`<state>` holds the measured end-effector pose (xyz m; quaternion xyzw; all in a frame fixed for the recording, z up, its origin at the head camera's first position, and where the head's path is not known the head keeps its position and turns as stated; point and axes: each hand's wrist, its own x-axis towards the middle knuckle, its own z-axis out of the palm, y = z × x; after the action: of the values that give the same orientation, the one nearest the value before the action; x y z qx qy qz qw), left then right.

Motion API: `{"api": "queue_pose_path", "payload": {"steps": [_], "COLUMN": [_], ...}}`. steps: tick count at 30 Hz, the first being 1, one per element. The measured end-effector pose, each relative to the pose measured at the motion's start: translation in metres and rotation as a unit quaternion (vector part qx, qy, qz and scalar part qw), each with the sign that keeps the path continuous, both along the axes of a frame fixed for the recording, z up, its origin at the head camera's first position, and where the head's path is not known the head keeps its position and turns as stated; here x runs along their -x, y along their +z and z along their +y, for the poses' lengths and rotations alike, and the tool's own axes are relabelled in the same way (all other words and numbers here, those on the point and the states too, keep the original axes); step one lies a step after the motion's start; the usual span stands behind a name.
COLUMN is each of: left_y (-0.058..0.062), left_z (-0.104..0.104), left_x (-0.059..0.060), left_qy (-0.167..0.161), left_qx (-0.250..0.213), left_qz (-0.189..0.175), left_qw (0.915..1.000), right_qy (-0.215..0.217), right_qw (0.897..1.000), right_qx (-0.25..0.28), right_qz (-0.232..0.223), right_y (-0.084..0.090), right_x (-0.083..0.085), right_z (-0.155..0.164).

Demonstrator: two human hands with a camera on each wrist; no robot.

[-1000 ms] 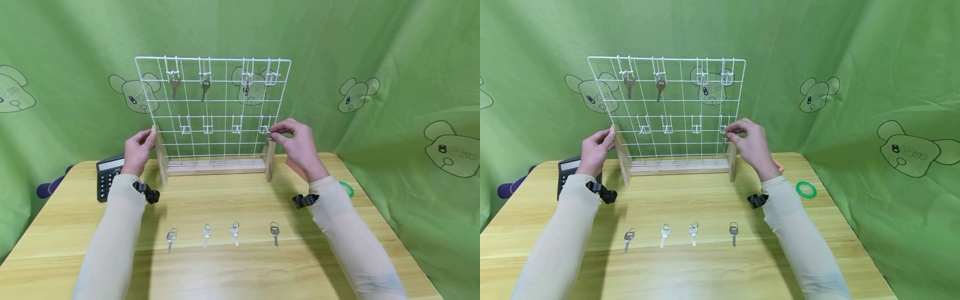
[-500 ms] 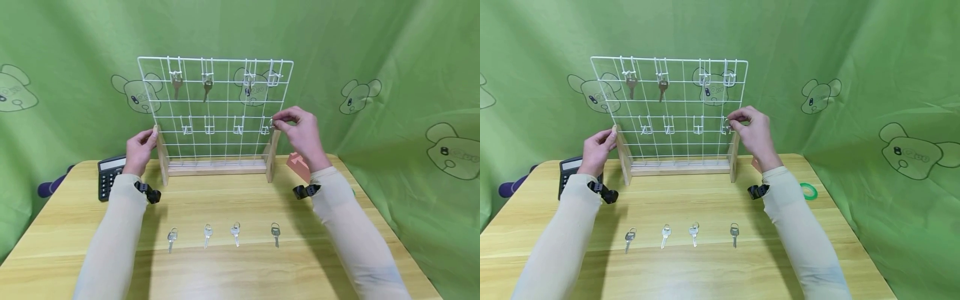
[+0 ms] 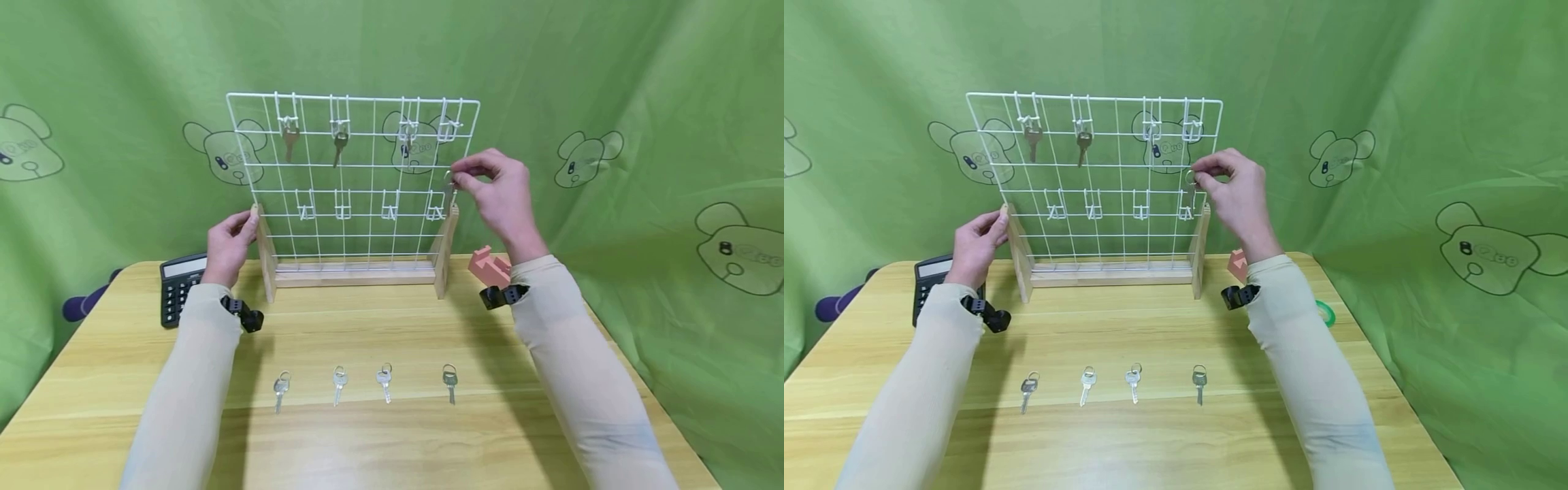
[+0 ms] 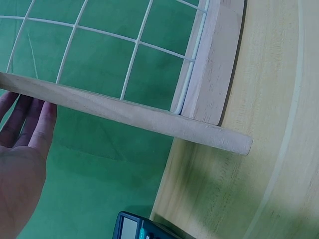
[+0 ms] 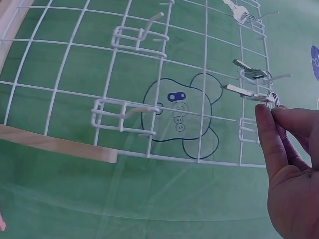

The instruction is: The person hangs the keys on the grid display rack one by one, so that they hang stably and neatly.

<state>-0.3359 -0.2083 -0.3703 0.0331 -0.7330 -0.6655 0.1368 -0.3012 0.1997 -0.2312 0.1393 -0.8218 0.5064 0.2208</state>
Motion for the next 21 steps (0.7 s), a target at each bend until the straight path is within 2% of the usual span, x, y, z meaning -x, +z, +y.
{"api": "queue_pose_path", "payload": {"steps": [13, 21], "left_y": [0.001, 0.001], "left_z": [0.001, 0.001], "left_x": [0.001, 0.0], "left_qy": [0.001, 0.001], "left_qx": [0.004, 0.007], "left_qz": [-0.004, -0.007], "left_qw": [1.0, 0.9999], "right_qy": [-0.012, -0.036], "right_qw": [0.997, 0.996], "right_qx": [0.069, 0.076], "right_qz": [0.029, 0.028], "right_y": [0.024, 0.037], "right_x": [0.007, 0.005], "right_z": [0.0, -0.003]}}
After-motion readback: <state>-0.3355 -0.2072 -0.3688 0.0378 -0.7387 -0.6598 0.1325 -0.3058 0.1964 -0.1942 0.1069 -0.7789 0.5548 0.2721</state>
